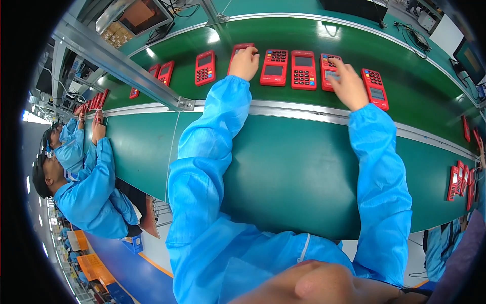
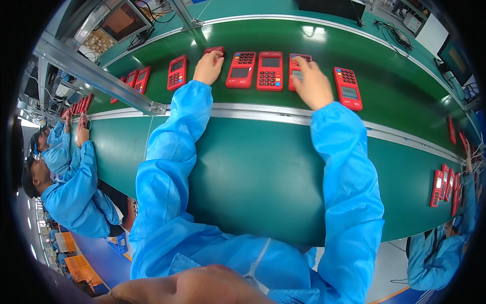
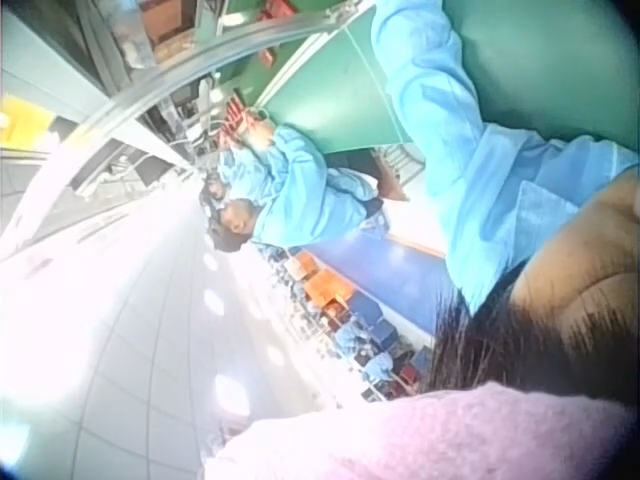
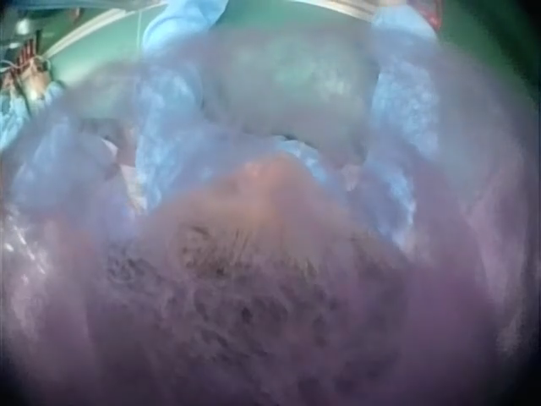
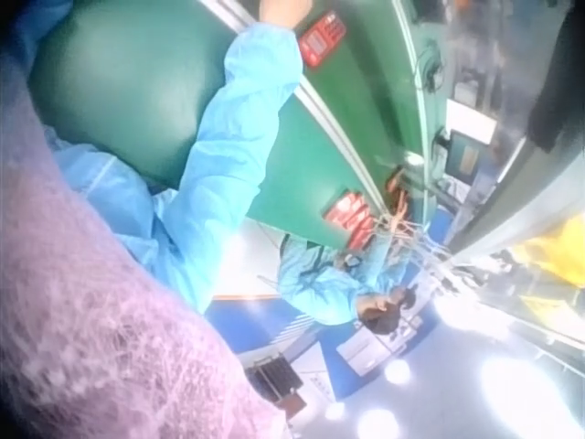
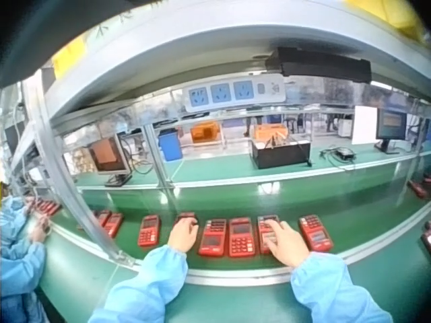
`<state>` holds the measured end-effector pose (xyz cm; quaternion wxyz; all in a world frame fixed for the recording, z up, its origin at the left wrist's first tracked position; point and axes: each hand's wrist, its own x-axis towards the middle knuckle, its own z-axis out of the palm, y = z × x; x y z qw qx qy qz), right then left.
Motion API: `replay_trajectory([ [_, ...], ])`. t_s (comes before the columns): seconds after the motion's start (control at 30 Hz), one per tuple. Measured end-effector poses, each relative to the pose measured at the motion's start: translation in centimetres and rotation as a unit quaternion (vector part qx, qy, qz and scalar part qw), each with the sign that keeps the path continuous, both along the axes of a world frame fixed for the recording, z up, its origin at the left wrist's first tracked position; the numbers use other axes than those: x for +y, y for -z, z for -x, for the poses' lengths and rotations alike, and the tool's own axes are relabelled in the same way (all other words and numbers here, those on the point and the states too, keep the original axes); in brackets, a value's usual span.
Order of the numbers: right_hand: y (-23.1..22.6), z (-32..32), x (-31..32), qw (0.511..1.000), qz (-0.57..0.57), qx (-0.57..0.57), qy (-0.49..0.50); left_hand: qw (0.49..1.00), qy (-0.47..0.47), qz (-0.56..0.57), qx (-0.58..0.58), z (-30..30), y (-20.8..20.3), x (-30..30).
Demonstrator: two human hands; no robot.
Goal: The person tests or configures handheld electronic devices on an assembly line by hand.
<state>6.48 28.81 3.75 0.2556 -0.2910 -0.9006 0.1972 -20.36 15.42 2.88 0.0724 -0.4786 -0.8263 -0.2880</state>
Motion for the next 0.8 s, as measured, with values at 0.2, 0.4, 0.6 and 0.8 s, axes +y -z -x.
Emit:
replay_trajectory([
  [0.2, -0.8, -5.1, 3.5, 0.998, 0.016, 0.007, 0.057, 0.969, -0.066, 0.235, -0.038, -2.1, -1.5, 1.1],
  [0.4, -0.7, -6.0, 1.8, 0.996, 0.085, 0.026, 0.005, 0.934, -0.109, 0.330, -0.080, -4.0, -0.4, 1.9],
  [0.6, -1.9, -8.0, -1.4, 0.995, 0.088, 0.023, -0.051, 0.937, -0.151, 0.312, -0.051, -3.1, -0.5, 1.6],
  [0.8, -3.1, -11.6, -7.0, 0.994, -0.035, 0.037, -0.100, 0.993, -0.056, 0.101, -0.005, -4.5, -2.2, -1.4],
])
